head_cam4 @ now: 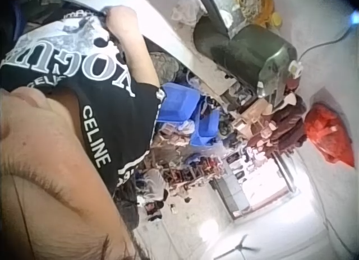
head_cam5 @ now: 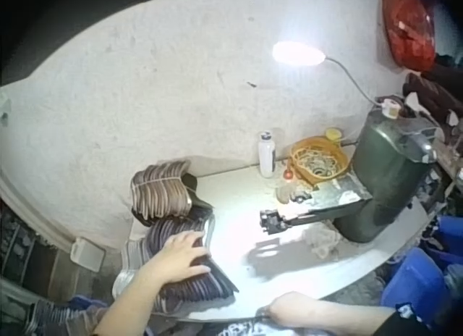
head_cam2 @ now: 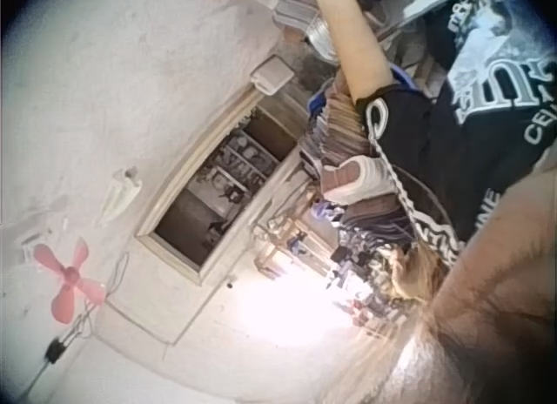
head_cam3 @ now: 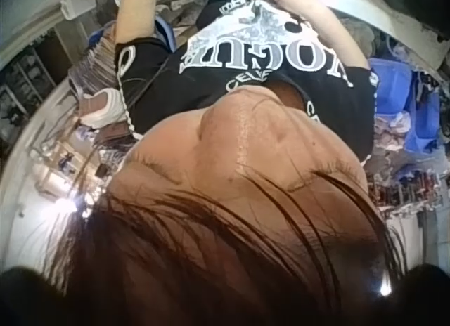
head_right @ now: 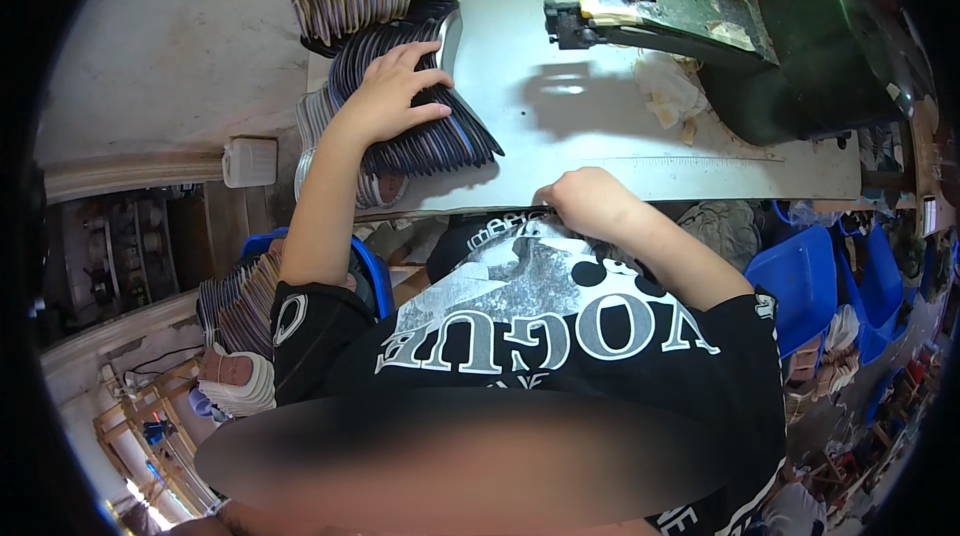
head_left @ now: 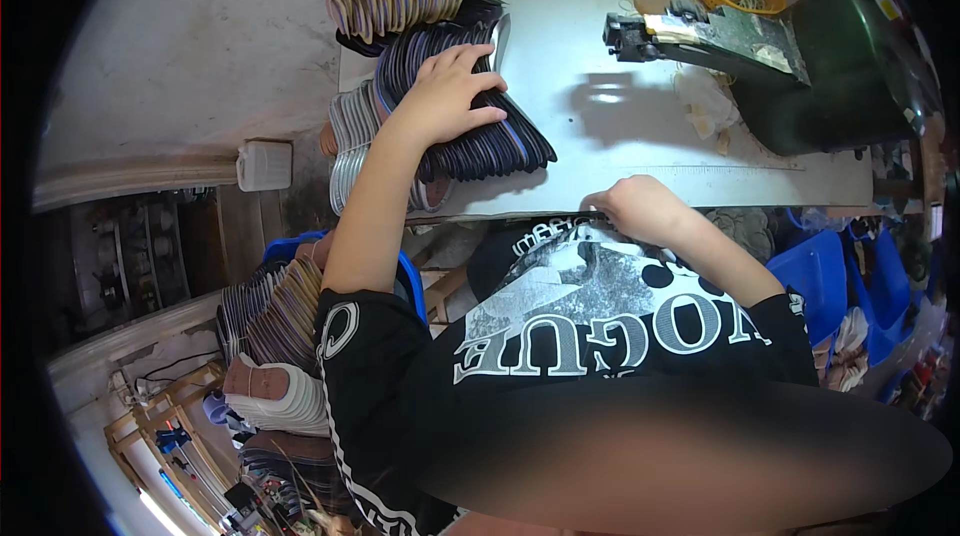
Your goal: Inspecting and organizing stacks of shoe components such as insoles and outsoles at a manufacturing station.
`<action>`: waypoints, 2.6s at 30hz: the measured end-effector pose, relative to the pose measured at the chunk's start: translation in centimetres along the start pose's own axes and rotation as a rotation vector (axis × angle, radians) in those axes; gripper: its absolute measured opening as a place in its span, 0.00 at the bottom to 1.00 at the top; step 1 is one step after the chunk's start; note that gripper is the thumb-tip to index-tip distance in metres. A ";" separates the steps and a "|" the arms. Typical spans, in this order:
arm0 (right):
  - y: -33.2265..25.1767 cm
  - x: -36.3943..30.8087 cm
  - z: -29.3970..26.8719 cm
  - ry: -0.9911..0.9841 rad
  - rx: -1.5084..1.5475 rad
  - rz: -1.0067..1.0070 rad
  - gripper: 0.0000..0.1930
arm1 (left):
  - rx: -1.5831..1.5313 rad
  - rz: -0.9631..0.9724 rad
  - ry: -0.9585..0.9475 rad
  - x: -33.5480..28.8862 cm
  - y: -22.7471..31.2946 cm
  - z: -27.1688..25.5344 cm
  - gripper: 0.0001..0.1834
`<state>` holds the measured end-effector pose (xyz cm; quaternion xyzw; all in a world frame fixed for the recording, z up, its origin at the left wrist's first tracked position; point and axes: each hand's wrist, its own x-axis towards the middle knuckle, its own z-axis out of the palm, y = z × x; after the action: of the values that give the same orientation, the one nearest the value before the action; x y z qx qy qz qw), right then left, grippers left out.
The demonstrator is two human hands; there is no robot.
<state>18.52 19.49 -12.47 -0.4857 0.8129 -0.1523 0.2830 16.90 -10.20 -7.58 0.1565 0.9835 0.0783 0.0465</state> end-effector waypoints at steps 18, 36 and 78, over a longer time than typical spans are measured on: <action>4.6 10.9 2.7 0.456 1.123 0.078 0.20 | 0.186 -0.003 0.040 -1.4 5.5 2.1 0.20; 0.2 1.2 -2.0 0.780 0.255 -0.064 0.08 | -0.908 -0.223 0.882 -1.3 7.8 4.3 0.35; 4.8 -1.3 -11.5 0.793 1.635 0.002 0.11 | -1.570 -0.326 0.554 15.6 9.8 2.1 0.16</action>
<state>8.63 22.58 -5.45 -0.0448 0.4895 -0.8374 0.2389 5.34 4.23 -9.03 -0.0897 0.6300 0.7661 -0.0904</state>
